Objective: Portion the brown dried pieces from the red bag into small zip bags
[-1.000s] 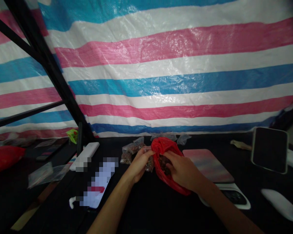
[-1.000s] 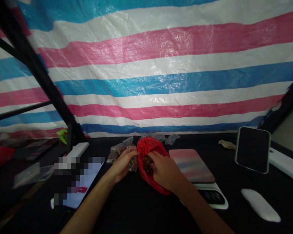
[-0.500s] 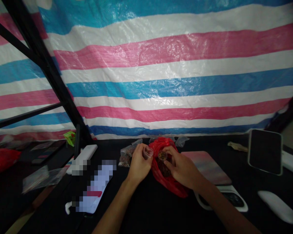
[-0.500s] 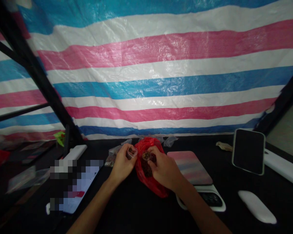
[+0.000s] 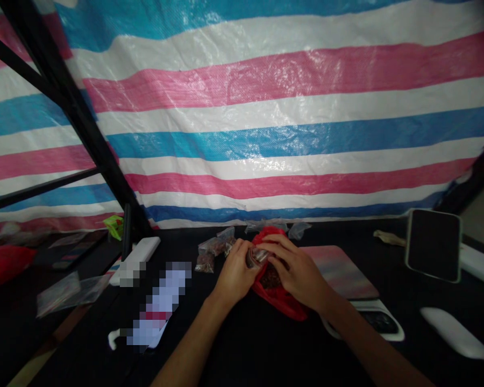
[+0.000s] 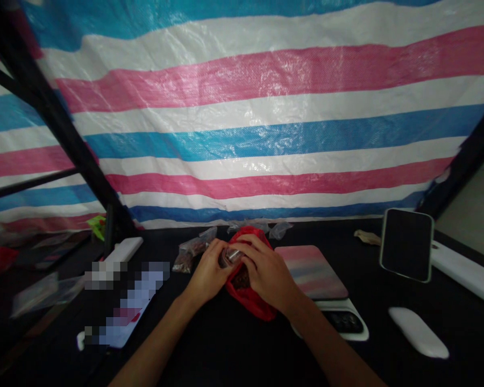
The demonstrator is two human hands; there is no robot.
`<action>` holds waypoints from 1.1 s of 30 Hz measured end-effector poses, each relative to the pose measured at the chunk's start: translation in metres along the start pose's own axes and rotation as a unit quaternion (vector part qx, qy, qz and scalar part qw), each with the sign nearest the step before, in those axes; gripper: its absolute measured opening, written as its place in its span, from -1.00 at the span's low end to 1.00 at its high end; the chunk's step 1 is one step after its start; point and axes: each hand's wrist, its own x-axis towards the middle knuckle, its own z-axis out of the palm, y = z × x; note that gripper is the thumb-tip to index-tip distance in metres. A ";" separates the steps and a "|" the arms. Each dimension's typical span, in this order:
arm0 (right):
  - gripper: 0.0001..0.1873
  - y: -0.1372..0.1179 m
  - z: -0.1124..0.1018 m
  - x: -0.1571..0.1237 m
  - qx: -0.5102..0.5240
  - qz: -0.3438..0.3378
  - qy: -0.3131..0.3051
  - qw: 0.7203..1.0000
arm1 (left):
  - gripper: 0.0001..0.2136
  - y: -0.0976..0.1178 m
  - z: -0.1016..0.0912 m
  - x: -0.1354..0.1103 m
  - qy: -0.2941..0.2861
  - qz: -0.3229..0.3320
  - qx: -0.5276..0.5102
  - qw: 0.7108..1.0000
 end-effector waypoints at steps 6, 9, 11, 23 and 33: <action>-0.59 0.000 -0.002 0.000 0.004 0.023 0.008 1.000 | -0.93 0.002 0.001 0.000 0.000 -0.009 -0.014 1.000; -0.65 -0.001 -0.002 0.000 0.003 0.044 0.021 0.999 | -0.90 0.001 0.000 0.000 0.008 -0.009 -0.020 1.000; -0.69 -0.001 -0.002 0.000 -0.004 0.066 0.023 0.998 | -0.90 0.002 0.000 0.000 0.011 -0.009 -0.026 1.000; -0.68 -0.001 -0.023 0.000 -0.052 0.046 0.016 0.997 | -0.95 0.014 -0.011 0.000 0.052 0.022 -0.008 0.998; -0.53 0.018 -0.013 0.000 -0.142 0.031 -0.048 0.988 | -0.87 0.016 -0.008 -0.004 -0.069 0.059 0.221 0.971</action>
